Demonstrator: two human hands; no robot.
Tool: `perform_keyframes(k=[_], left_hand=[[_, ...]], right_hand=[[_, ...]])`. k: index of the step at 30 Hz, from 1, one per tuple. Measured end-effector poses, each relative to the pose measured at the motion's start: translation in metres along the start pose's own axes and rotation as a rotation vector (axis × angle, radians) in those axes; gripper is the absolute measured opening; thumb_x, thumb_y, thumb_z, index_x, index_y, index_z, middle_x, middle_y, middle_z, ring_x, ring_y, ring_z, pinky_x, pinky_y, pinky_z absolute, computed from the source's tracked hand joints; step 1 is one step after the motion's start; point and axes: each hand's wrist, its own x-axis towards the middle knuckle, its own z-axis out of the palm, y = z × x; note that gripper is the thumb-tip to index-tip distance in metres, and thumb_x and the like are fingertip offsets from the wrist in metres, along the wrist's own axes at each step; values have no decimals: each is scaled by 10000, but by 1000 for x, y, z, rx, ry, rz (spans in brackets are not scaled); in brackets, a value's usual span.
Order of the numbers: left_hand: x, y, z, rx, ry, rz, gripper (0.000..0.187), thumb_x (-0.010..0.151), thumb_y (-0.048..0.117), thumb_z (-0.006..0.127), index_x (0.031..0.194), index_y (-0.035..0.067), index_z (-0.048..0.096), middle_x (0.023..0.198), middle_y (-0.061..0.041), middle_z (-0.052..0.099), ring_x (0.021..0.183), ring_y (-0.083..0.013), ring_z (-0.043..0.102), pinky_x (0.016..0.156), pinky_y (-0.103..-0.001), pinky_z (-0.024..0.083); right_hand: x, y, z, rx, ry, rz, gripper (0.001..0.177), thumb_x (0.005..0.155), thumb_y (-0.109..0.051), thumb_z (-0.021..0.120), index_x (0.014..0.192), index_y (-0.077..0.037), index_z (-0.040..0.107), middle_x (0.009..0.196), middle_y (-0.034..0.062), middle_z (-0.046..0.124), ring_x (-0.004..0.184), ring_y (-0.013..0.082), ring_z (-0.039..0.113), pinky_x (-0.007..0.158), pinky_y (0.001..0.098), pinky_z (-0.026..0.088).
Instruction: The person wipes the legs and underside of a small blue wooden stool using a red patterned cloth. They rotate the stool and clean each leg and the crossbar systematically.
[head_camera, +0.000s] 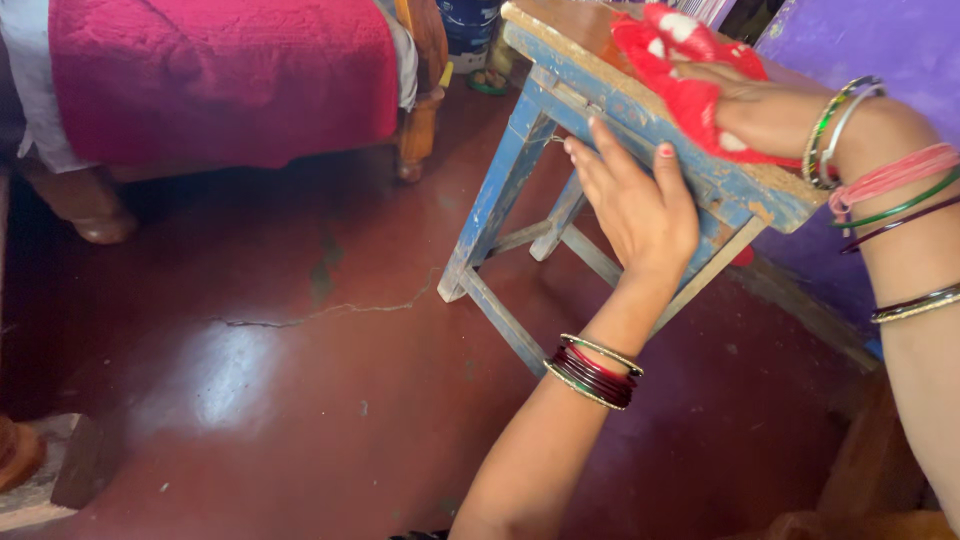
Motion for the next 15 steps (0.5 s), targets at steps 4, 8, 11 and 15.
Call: perform_keyframes(k=[4, 8, 11, 15], left_hand=[[2, 5, -6, 85, -27, 197, 770, 1029, 298, 537, 1652, -11, 207, 1690, -392, 157, 1599, -546, 175, 1320, -536, 174], [8, 8, -9, 166, -76, 264, 738, 1043, 288, 521, 1656, 15, 214, 1704, -351, 197, 1603, -531, 201, 1311, -534, 220], [9, 5, -10, 100, -117, 278, 735, 1056, 284, 497, 1662, 6, 187, 1709, -352, 189, 1589, -531, 223, 1307, -534, 247], [9, 1, -9, 85, -139, 283, 748, 1050, 299, 498, 1664, -2, 194, 1714, -354, 182, 1551, -540, 256, 1288, -548, 271]], right_hand=[[1, 18, -2, 77, -7, 70, 712, 983, -470, 315, 1661, -353, 131, 1726, -67, 50, 1574, 149, 69, 1237, 376, 111], [0, 24, 9, 150, -43, 168, 731, 979, -421, 333, 1676, -359, 122, 1732, -59, 68, 1572, 164, 100, 1230, 381, 144], [4, 14, 9, 159, -63, 204, 748, 976, -384, 347, 1687, -363, 115, 1736, -53, 81, 1571, 175, 122, 1225, 385, 168], [16, -6, -4, 140, -76, 199, 775, 972, -335, 366, 1702, -369, 105, 1742, -44, 98, 1569, 190, 152, 1218, 390, 201]])
